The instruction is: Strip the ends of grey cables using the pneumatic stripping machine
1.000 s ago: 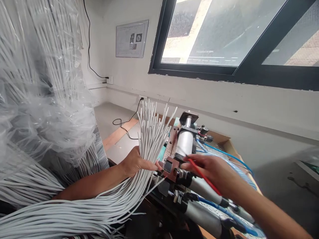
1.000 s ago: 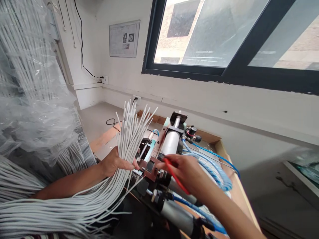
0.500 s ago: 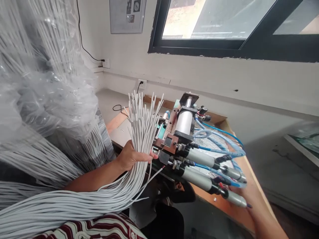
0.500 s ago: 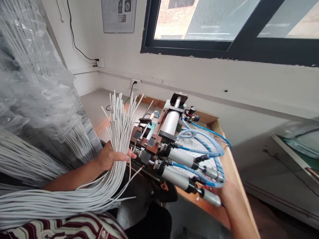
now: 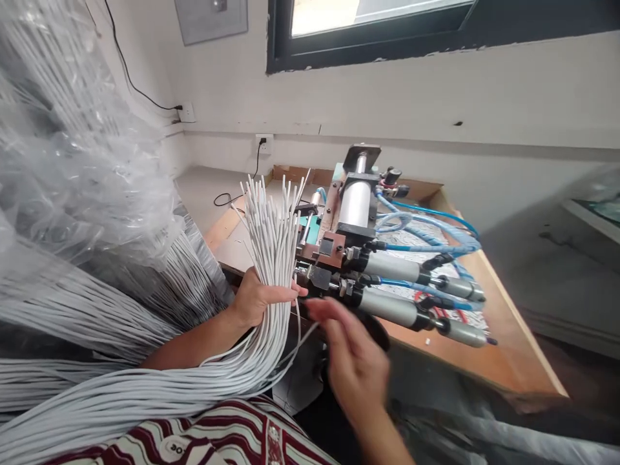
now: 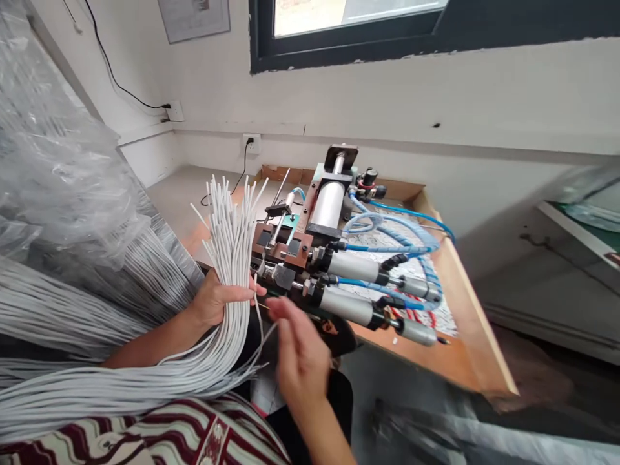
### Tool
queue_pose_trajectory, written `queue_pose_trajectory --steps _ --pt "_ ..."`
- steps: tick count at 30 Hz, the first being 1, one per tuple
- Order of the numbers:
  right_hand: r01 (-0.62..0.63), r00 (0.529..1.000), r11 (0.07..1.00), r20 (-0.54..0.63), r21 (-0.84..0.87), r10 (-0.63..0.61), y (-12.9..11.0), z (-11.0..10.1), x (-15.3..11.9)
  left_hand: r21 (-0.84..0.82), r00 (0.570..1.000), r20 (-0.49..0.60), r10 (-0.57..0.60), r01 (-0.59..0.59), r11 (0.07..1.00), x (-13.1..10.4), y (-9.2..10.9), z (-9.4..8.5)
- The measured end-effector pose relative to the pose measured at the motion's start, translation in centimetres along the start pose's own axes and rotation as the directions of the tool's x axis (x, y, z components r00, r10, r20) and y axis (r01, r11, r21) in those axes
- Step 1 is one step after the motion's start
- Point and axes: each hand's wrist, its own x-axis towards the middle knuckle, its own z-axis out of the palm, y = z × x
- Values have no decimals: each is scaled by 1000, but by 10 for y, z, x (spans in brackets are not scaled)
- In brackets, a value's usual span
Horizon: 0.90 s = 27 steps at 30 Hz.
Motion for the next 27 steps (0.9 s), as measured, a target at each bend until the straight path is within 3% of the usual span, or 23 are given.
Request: queue_pose_trajectory --steps 2,5,9,12,14,27 --pt "-59 980 998 192 23 53 0 33 -2 34 999 -31 12 -11 999 -2 1 -2" --pt "-163 946 986 290 38 145 6 52 -4 80 995 -91 42 -35 996 -4 3 -9" --pt "-347 929 923 191 165 315 11 53 1 79 990 -134 34 -24 997 0 6 -15" --pt "-501 862 799 106 332 496 10 56 12 104 985 -167 33 -15 994 3 8 -15" --pt "-551 822 729 113 406 559 11 60 17 107 984 -177 24 -5 994 4 10 -15" --pt "-634 740 540 232 553 632 17 64 27 -21 983 -178 -33 30 999 10 6 -17"
